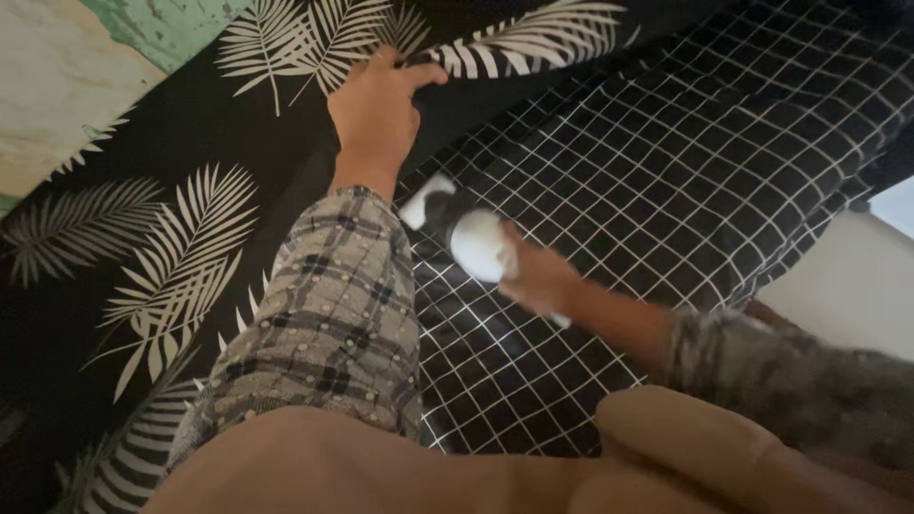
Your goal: The person uses a handheld vacuum cleaner to clean the surface and edges of a mattress, lifting and folding parts of a black and white patterned sheet to reach the mattress surface underneath.
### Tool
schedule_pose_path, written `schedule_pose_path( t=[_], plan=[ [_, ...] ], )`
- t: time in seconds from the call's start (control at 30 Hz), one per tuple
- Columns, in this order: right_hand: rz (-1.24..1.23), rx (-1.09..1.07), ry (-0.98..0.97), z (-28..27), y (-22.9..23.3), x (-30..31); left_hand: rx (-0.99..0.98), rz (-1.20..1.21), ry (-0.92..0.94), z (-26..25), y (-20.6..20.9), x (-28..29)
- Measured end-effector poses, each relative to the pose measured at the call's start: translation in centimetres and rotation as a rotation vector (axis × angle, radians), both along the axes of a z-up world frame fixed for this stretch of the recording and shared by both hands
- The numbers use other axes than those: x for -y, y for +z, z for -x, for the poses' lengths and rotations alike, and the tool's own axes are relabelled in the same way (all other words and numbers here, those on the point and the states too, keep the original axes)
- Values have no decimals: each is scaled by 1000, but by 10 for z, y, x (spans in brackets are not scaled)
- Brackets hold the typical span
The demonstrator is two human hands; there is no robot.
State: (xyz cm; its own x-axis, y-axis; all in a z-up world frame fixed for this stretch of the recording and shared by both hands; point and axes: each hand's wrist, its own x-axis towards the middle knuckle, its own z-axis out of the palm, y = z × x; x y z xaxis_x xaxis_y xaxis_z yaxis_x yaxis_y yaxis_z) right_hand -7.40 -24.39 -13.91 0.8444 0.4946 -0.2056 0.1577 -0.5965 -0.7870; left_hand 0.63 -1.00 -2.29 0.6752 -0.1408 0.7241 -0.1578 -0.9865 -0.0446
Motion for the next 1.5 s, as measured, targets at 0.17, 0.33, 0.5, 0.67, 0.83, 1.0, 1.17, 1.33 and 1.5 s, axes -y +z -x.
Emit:
schedule_pose_path(
  t=[0.17,0.33,0.5,0.67,0.83,1.0,1.17,1.33,1.5],
  plan=[
    [276,-75,59,20,-8,8,-52,47,6,19,-12,16],
    [143,43,6,-23,0,9,-110,83,-30,35,-30,33],
    [287,9,-115,-47,4,12,-101,6,-54,47,-44,43],
    [253,71,-115,6,-20,52,-194,24,-44,52,-53,57],
    [222,126,-58,59,-40,79,-252,48,-44,56,-61,61],
    [290,26,-43,36,-30,63,-222,43,-33,65,-74,71],
    [303,187,-3,-10,-13,35,-280,61,-42,72,-79,80],
    [340,125,-18,-8,-17,42,-216,91,-40,67,-65,68],
    [427,-2,-206,-19,-25,78,-155,135,-52,59,-40,41]
  ],
)
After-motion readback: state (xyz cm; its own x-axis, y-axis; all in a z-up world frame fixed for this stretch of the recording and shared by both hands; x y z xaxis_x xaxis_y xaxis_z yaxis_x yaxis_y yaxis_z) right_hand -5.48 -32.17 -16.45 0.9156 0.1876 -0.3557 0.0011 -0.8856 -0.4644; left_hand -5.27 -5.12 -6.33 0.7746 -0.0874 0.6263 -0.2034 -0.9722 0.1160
